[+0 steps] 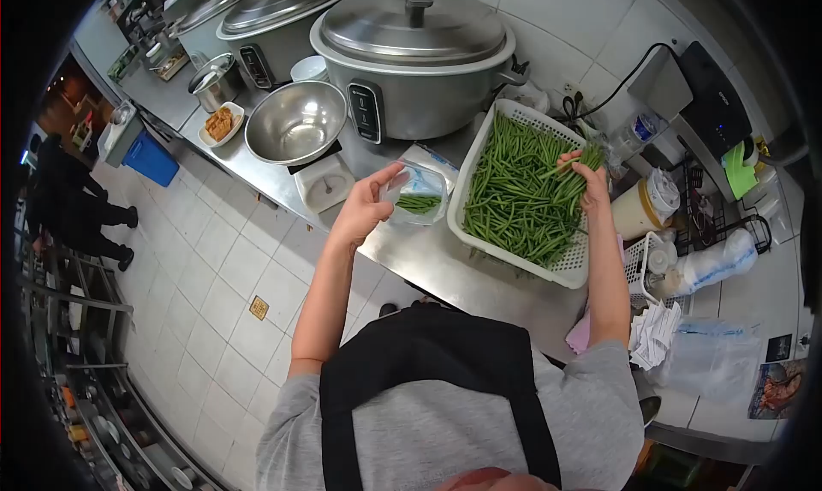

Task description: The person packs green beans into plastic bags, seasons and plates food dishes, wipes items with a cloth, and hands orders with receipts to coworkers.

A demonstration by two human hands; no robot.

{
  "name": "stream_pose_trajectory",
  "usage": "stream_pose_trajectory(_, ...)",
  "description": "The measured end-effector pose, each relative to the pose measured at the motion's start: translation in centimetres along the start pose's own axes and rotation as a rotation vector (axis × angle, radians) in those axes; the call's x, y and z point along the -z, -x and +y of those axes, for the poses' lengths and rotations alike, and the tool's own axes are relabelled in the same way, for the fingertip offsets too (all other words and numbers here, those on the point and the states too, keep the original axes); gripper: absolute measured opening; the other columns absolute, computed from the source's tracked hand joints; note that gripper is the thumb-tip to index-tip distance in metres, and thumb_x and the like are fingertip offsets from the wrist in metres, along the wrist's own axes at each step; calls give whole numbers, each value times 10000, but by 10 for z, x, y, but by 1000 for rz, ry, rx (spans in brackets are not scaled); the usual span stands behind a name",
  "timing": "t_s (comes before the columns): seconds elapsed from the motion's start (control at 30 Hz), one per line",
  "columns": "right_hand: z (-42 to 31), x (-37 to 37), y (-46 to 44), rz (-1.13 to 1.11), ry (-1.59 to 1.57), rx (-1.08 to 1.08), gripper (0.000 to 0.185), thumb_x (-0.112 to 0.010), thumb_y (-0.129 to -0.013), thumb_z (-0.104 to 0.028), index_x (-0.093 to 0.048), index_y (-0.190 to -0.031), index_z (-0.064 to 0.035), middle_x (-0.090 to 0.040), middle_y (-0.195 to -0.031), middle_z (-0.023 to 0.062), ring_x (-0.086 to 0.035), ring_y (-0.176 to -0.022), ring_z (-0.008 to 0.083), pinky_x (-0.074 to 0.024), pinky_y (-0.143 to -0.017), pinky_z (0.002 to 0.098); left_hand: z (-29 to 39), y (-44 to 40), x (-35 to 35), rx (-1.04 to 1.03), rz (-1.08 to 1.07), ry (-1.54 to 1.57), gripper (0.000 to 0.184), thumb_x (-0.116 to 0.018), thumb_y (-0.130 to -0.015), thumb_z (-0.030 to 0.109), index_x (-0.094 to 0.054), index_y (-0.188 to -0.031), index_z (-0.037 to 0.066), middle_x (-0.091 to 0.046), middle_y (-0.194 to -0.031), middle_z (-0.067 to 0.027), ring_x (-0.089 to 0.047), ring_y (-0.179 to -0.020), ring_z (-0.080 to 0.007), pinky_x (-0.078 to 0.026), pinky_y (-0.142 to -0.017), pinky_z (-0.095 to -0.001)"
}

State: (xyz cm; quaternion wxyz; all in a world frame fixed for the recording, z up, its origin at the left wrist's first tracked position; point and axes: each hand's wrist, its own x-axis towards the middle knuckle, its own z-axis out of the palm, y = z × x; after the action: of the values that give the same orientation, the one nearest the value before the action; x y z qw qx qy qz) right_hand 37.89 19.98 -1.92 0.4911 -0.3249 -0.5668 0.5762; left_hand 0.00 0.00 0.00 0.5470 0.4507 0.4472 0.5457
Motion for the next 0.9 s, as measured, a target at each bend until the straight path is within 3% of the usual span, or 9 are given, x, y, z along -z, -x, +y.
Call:
stream_pose_trajectory(0.07, -7, -12, 3, 92, -362, -64, 169, -563, -765, -16, -505, -921, 13, -601, -901, 169, -602, -801, 248, -504, -765, 371, 1, -1, 0, -11, -3, -5, 697, -361, -583, -159, -330, -1274, -75, -348, -1340, -122, -370, -1220, -166, -352, -523, -160)
stream_pose_trajectory(0.2, -2, 5, -5, 131, -511, -90, 177, -576, -757, -14, -505, -917, 11, -599, -818, 126, -595, -727, 216, -503, -700, 344, -1, -3, -9, -19, -8, 31, 699, -359, -579, -163, -331, -1272, -77, -348, -1340, -124, -368, -1221, -165, -349, -516, -159)
stream_pose_trajectory(0.3, -1, -7, -7, 187, -244, -29, 193, -608, -748, -35, -509, -910, -2, -584, -767, 89, -582, -681, 183, -473, -655, 309, 2, -4, -10, -51, -6, 25, 698, -359, -579, -165, -331, -1271, -78, -348, -1340, -126, -366, -1223, -168, -351, -514, -159)
stream_pose_trajectory(0.37, 1, -28, -6, 418, 247, 209, 239, -654, -725, -74, -511, -908, -20, -581, -765, 69, -570, -652, 165, -449, -649, 281, -1, -5, -9, -59, -18, 6, 695, -359, -585, -166, -327, -1273, -78, -339, -1346, -128, -364, -1226, -174, -355, -515, -159)
stream_pose_trajectory(0.5, 76, -28, 3, 318, 1005, 212, 360, -677, -706, -161, -521, -977, 19, -590, -812, 68, -563, -786, 177, -426, -708, 312, 2, -5, -10, -47, -31, -8, 691, -362, -589, -167, -324, -1273, -81, -329, -1353, -128, -361, -1228, -179, -358, -515, -161)
stream_pose_trajectory(0.63, 79, -30, -11, 227, 887, 63, 348, -652, -728, -181, -529, -982, 23, -587, -815, 75, -565, -797, 181, -421, -705, 324, 0, -1, -5, -42, -13, -4, 698, -376, -578, -156, -330, -1271, -80, -351, -1339, -127, -382, -1210, -171, -355, -512, -161)
stream_pose_trajectory(0.73, 34, -43, -12, 227, 402, 56, 198, -600, -773, -151, -533, -890, -7, -573, -725, 64, -554, -678, 154, -418, -699, 332, 2, -1, -2, -36, -14, -4, 687, -370, -591, -169, -326, -1271, -82, -327, -1354, -127, -357, -1231, -184, -358, -517, -160)
stream_pose_trajectory(0.77, 22, -45, -13, 247, 350, 108, 147, -590, -783, -128, -525, -860, -21, -550, -672, 44, -528, -591, 134, -422, -624, 310, 3, 0, -2, -7, -12, -16, 687, -370, -591, -170, -327, -1271, -80, -325, -1355, -127, -355, -1232, -186, -358, -518, -160)
stream_pose_trajectory(0.9, -8, -35, -20, 267, 36, 132, 133, -596, -780, -98, -519, -859, -25, -533, -657, 44, -521, -557, 128, -414, -514, 268, -1, -1, -4, -51, -25, 12, 690, -368, -592, -170, -329, -1273, -74, -322, -1357, -128, -355, -1233, -188, -358, -519, -161)
